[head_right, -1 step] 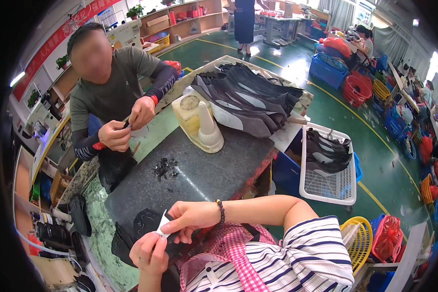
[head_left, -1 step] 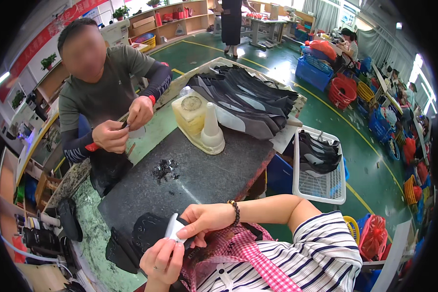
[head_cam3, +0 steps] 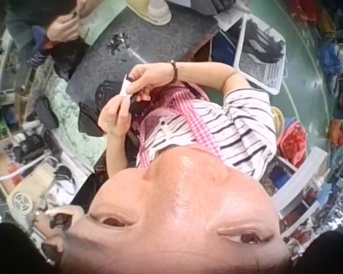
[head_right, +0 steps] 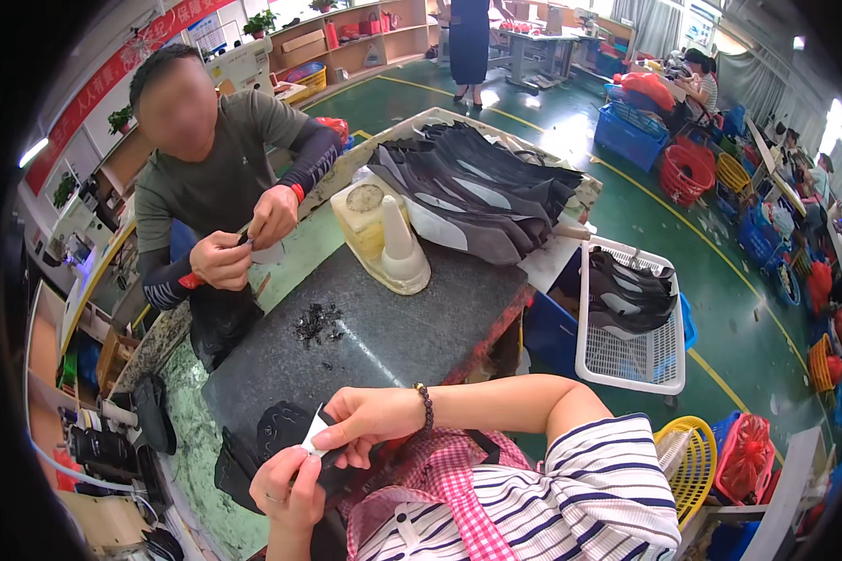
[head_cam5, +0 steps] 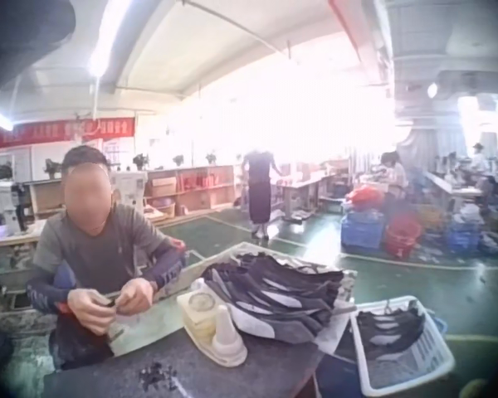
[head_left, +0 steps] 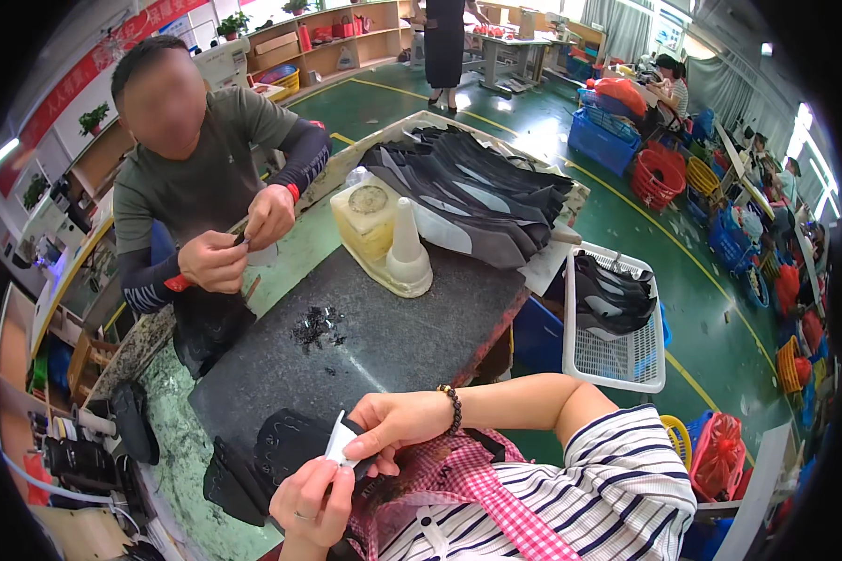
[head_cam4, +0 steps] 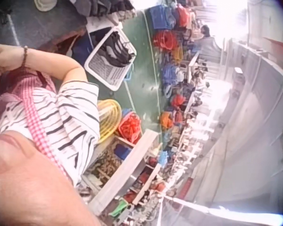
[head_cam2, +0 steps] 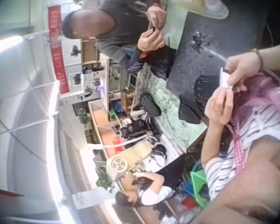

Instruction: The person retrieves a basket of shoe parts and returns to the workstation, then attaches small metal hardware and adhesive linings onto the shoe components by hand.

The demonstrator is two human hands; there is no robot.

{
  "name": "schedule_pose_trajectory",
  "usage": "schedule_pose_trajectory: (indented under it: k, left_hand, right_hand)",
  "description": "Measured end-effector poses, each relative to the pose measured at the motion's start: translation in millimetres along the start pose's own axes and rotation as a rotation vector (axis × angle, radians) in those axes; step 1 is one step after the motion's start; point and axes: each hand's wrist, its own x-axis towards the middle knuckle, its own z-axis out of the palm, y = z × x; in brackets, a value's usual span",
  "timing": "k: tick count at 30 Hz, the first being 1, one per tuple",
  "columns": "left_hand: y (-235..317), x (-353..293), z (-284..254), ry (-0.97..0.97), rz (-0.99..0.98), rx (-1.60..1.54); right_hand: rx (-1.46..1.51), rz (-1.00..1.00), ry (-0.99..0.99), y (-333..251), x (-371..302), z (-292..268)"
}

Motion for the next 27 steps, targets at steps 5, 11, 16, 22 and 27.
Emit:
schedule_pose_trajectory:
  k: [5, 11, 16, 22, 27]
  left_hand:
    - [6, -5, 8, 0.060, -0.088, -0.052]
    - [9, -5, 3, 0.027, -0.059, -0.056]
    - [10, -4, -2, -0.019, 0.045, 0.009]
    - [12, 8, -7, -0.074, 0.138, 0.068]
    - [10, 9, -3, -0.072, 0.109, 0.058]
  right_hand:
    - [0.115, -0.095, -0.039, 13, -2, 0]
    - [0.200, -0.096, 0.087, 19, -5, 13]
    - [-0.029, -0.098, 0.237, 12, -5, 29]
    - [0.161, 0.062, 0.138, 2, 1, 24]
    - [-0.102, 0.024, 0.198, -3, 0, 21]
